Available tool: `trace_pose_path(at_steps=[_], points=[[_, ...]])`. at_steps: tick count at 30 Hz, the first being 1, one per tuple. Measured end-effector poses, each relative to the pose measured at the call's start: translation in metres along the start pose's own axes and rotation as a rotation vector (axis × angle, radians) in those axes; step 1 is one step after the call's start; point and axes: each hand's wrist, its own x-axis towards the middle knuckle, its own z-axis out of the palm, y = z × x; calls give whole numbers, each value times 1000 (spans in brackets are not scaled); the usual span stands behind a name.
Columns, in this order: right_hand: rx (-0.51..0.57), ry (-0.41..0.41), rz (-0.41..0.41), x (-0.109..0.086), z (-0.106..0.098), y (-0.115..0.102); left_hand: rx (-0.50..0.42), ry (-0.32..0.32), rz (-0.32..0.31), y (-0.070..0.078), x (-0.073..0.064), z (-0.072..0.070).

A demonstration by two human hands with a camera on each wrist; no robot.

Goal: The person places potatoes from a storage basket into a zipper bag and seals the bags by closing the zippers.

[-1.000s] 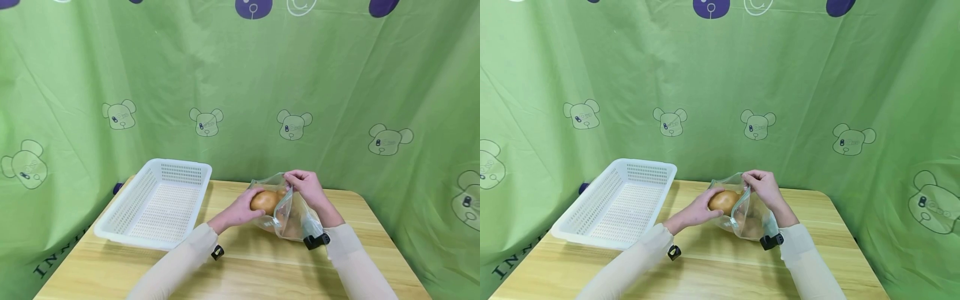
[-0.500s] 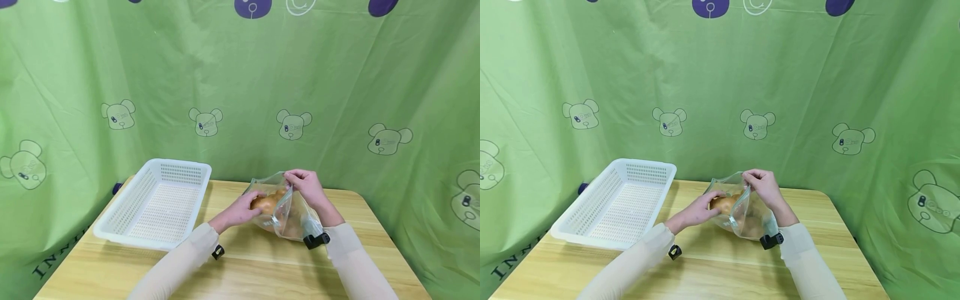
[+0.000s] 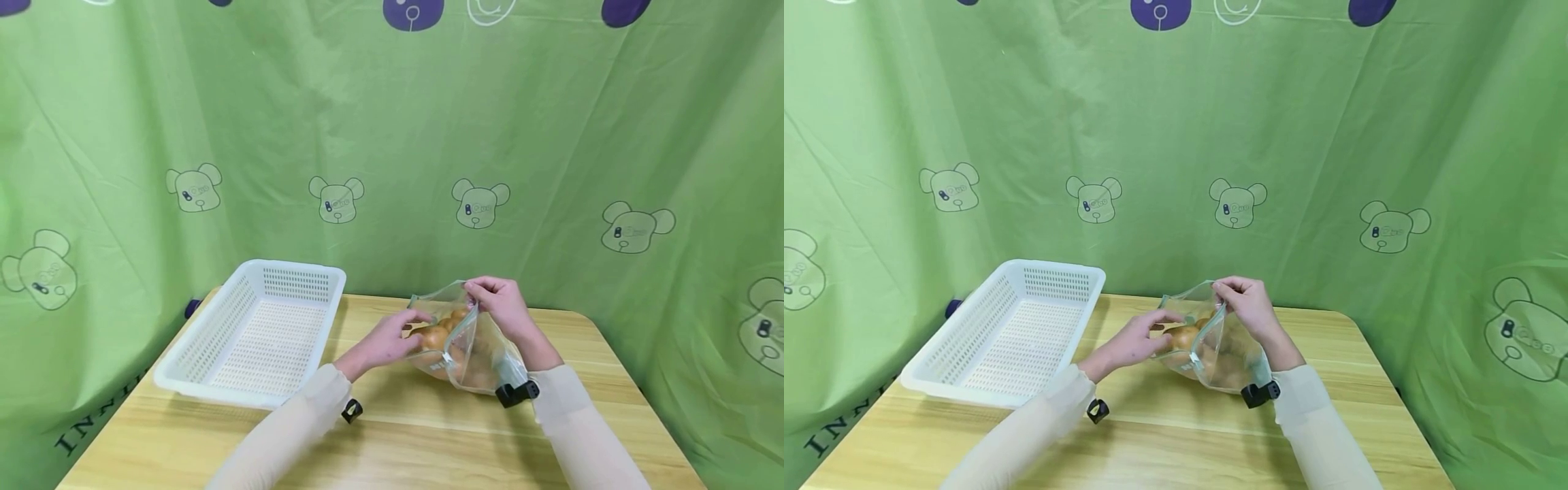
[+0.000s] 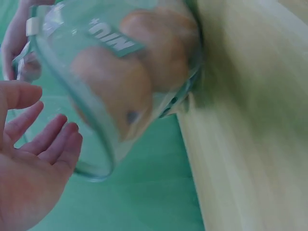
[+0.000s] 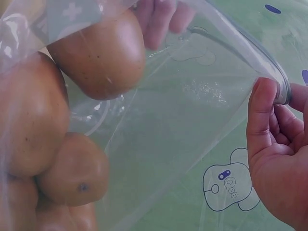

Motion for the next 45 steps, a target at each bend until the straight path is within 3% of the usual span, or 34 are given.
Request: trace_pose_path(at_steps=[3, 7, 9, 11, 17, 20, 25, 30, 38, 45], points=[[3, 3, 12, 3, -3, 7, -8, 61, 10, 2, 1, -9], [3, 9, 26, 8, -7, 18, 6, 223, 52, 2, 6, -21], [-3, 10, 23, 9, -8, 21, 22, 272, 86, 0, 10, -27], [-10, 9, 17, 10, -8, 22, 38, 265, 117, -2, 13, -31], [-5, -9, -1, 10, -9, 22, 121, 68, 234, -7, 20, -36], [2, -18, 0, 10, -9, 22, 140, 45, 294, -9, 22, -36], [-13, -29, -1, 10, -11, 20, 147, 56, 356, -10, 23, -36], [-34, -46, 0, 12, -12, 15, 171, 73, 380, -12, 23, -35], [-37, -50, 7, 13, -15, 14, 194, 203, 421, -12, 24, -33], [0, -75, -27, 11, -16, 15, 167, 294, 422, -3, 26, -32]])
